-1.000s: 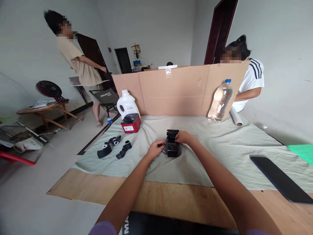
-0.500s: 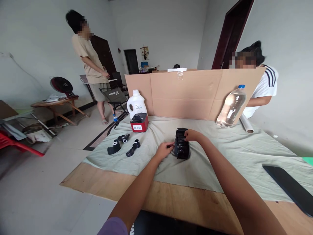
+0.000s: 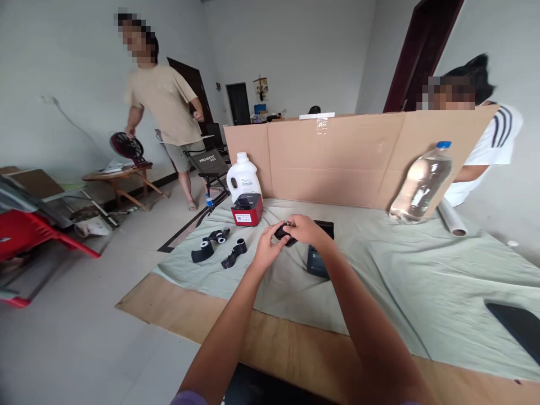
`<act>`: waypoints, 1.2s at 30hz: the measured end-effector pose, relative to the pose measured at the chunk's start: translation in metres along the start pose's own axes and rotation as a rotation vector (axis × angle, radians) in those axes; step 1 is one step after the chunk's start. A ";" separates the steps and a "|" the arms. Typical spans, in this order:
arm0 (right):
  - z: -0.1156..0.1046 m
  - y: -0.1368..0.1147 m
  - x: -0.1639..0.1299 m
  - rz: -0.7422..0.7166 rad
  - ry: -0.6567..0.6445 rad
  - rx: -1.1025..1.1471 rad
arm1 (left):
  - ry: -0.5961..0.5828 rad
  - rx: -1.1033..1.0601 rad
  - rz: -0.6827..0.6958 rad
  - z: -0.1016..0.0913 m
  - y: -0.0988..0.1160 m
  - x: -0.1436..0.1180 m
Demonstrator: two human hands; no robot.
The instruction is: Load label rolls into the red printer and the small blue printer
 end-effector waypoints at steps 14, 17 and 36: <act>-0.026 0.036 0.011 0.071 0.249 0.282 | 0.094 0.480 -0.257 -0.025 -0.053 0.000; -0.040 0.040 0.004 0.133 0.266 0.251 | 0.256 0.551 -0.154 -0.054 -0.039 0.013; -0.061 0.066 0.009 0.167 0.345 0.295 | -0.165 0.619 -0.454 -0.177 -0.134 -0.015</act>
Point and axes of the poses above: each hand's wrist, its own x-axis towards the middle knuckle, its own z-axis out of the palm, y = z × x, the point moved 9 cm from there along x, towards the middle knuckle, and after that the axes turned 13 degrees about y, right-handed, at the moved point
